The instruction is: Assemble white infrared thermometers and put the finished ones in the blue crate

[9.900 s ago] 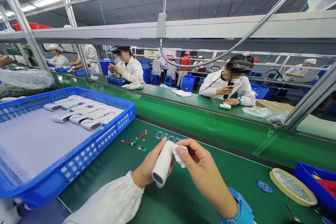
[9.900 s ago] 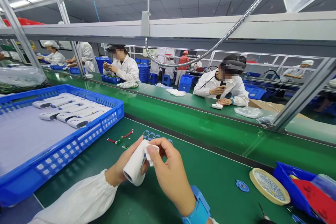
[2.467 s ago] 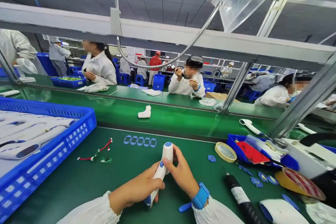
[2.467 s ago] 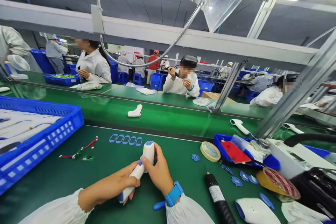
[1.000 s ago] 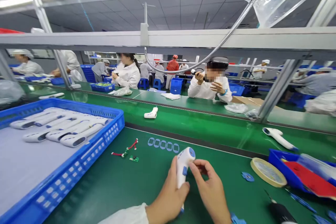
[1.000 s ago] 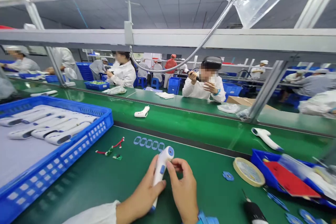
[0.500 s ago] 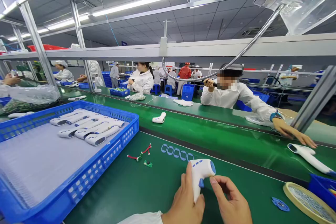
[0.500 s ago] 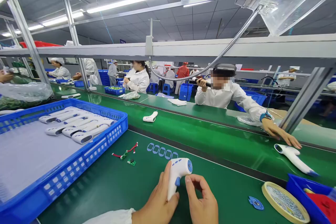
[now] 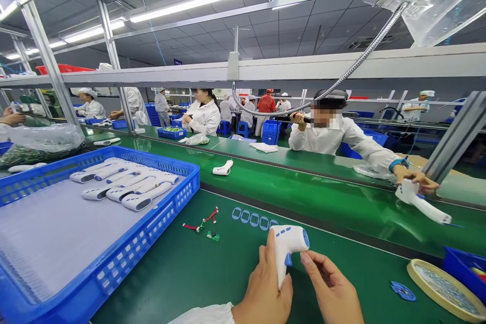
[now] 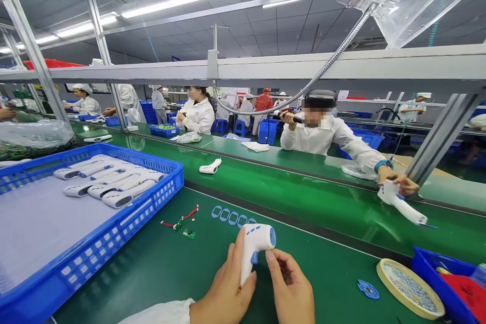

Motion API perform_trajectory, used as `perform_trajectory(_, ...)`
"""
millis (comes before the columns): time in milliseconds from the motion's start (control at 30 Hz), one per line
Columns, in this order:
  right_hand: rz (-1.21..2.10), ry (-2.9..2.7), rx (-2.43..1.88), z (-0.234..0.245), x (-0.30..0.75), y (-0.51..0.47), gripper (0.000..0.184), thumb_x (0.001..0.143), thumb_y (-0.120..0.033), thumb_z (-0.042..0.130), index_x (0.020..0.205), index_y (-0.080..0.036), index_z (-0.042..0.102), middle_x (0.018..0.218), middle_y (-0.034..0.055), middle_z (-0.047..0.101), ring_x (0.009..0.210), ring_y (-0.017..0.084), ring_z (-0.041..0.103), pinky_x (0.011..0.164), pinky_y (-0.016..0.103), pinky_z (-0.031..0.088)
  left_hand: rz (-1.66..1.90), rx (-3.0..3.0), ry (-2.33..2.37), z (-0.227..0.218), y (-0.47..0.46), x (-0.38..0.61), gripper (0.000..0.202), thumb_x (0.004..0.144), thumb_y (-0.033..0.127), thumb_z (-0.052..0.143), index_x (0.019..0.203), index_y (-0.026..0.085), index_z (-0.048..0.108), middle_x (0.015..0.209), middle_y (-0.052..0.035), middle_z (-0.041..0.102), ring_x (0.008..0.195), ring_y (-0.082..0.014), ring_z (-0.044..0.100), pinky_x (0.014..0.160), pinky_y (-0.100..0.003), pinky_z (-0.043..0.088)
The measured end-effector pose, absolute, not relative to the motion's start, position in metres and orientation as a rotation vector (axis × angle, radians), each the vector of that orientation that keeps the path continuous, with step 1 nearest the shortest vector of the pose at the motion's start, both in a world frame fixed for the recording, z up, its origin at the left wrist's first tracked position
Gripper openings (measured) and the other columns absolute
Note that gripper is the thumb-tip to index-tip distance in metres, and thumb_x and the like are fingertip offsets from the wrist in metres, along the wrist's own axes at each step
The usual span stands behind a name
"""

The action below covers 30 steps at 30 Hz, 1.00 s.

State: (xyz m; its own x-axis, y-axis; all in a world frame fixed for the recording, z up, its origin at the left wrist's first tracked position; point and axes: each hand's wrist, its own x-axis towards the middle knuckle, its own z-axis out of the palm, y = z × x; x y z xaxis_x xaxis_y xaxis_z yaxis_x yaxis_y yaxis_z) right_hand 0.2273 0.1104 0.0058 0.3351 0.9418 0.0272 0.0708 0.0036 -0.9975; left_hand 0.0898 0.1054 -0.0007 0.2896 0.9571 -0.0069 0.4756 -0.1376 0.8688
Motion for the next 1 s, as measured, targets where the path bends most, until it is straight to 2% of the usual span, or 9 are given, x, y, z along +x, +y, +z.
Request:
perform_trajectory(100,0.889,-1.051,-1.373,0.003,0.229,0.110,0.040,0.055,-0.053,0.068,0.073,-0.018,0.067,0.079,0.0059,0.070,0.077,0.023,0.063,0.068,0.025,0.053,0.753,1.776,1.328,0.001,0.105,0.090,0.078,0.080,0.022,0.042,0.141,0.010,-0.005,0.138,-0.0211,0.029,0.119,-0.0301,0.040,0.098,-0.040,0.032)
perform_trajectory(167,0.864,-1.073,-1.366,0.000,0.231,0.111,0.036,0.058,-0.052,0.067,0.071,-0.019,0.066,0.076,0.0045,0.069,0.074,0.021,0.062,0.067,0.023,0.052,0.742,1.798,1.333,0.002,0.104,0.090,0.077,0.080,0.022,0.041,0.141,0.008,-0.005,0.137,-0.0225,0.030,0.116,-0.0305,0.043,0.096,-0.040,0.034)
perform_trajectory(467,0.704,-1.286,-1.343,-0.004,0.231,0.109,0.029,0.062,-0.050,0.064,0.065,-0.021,0.065,0.071,0.0031,0.065,0.071,0.019,0.059,0.070,0.022,0.049,0.661,1.794,1.333,0.007,0.109,0.087,0.079,0.079,0.019,0.042,0.140,0.004,-0.005,0.144,-0.0217,0.017,0.131,-0.0340,0.021,0.102,-0.043,0.025)
perform_trajectory(600,0.749,-1.243,-1.374,-0.006,0.230,0.110,0.035,0.061,-0.055,0.063,0.067,-0.020,0.065,0.072,0.0040,0.066,0.071,0.020,0.060,0.066,0.023,0.050,0.675,1.765,1.325,0.008,0.110,0.087,0.080,0.078,0.016,0.042,0.140,0.005,-0.007,0.146,-0.0195,0.014,0.133,-0.0324,0.017,0.104,-0.042,0.023)
perform_trajectory(767,0.876,-1.058,-1.372,-0.005,0.234,0.117,0.046,0.054,-0.057,0.069,0.075,-0.017,0.066,0.078,0.0064,0.069,0.073,0.021,0.063,0.065,0.023,0.053,0.707,1.813,1.307,0.003,0.109,0.090,0.080,0.077,0.013,0.042,0.139,0.004,-0.007,0.146,-0.0195,0.013,0.132,-0.0301,0.021,0.103,-0.038,0.026)
perform_trajectory(1000,0.851,-1.059,-1.292,-0.002,0.235,0.116,0.042,0.055,-0.055,0.071,0.071,-0.016,0.068,0.075,0.0044,0.071,0.073,0.022,0.065,0.064,0.021,0.054,0.690,1.853,1.409,0.007,0.109,0.091,0.079,0.077,0.013,0.042,0.139,0.002,-0.005,0.143,-0.0239,0.018,0.129,-0.0331,0.027,0.099,-0.040,0.032)
